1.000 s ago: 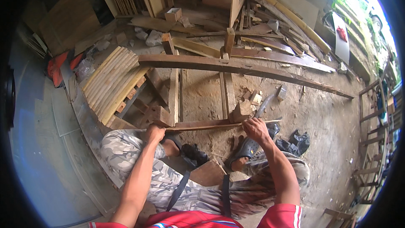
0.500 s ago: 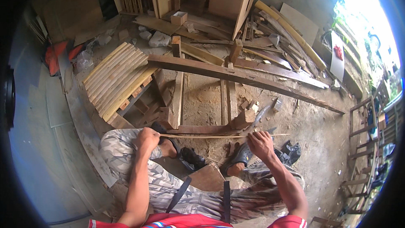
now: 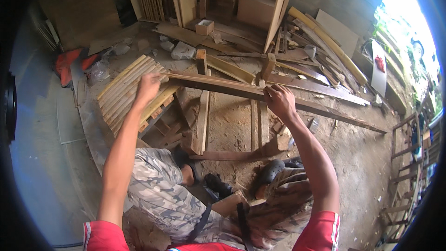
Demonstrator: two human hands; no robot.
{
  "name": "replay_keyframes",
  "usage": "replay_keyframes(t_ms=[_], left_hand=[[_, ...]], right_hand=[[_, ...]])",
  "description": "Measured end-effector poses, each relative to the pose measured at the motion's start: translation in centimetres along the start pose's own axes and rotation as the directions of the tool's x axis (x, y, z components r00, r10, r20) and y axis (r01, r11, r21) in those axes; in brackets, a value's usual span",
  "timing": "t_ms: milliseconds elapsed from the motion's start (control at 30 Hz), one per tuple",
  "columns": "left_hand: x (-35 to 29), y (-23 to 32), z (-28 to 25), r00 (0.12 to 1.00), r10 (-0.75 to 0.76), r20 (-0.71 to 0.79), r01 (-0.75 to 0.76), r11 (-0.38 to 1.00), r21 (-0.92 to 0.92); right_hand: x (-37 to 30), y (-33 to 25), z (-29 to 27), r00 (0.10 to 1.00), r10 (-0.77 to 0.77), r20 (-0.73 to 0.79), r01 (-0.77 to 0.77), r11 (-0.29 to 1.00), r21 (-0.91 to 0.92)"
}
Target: The person sits on the floor in a cluttered workshop and uses a hand saw to cut a long wooden plank resting on a frame. They repeatedly position the plank, saw through it, and adjust the pieces during the process.
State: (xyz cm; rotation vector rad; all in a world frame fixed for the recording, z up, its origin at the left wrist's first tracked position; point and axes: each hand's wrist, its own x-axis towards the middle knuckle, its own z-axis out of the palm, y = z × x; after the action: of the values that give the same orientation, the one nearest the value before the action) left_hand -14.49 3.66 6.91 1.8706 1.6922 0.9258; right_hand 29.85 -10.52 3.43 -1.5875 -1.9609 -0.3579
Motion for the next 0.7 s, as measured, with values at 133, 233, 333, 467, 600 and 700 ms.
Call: replay_keyframes(t_ms=[133,233,333,467,600,700], left_hand=[[2.1,-2.7,4.2,0.997,-0.047,0.057,0.052,0.994,-0.101],[3.4,-6.1,5.3,0.996,0.082,0.033,-0.083,0.995,0.046],[3.3,-3.2,5.3,0.994,-0.039,0.101,0.033,0.997,0.063],[3.4,-3.9,4.5,0.996,-0.011,0.084,0.017,0.997,-0.074],[3.0,-2.2,4.8,0.996,-0.083,0.024,0.083,0.996,-0.011],[3.2,-1.2,4.8,0.994,-0.106,0.009,0.106,0.994,-0.007]], right_hand=[[0.5,2.8,5.0,0.998,0.031,0.048,-0.032,0.999,0.029],[0.2,3.8,7.3,0.998,0.003,0.061,-0.006,0.998,0.055],[-0.4,5.7,7.9,0.998,-0.021,0.064,0.016,0.997,0.069],[0.0,4.7,9.1,0.998,0.007,0.061,-0.018,0.985,0.172],[-0.1,5.9,9.4,0.998,-0.054,-0.019,0.057,0.980,0.188],[0.2,6.0,8.6,0.993,-0.109,0.046,0.104,0.988,0.113]])
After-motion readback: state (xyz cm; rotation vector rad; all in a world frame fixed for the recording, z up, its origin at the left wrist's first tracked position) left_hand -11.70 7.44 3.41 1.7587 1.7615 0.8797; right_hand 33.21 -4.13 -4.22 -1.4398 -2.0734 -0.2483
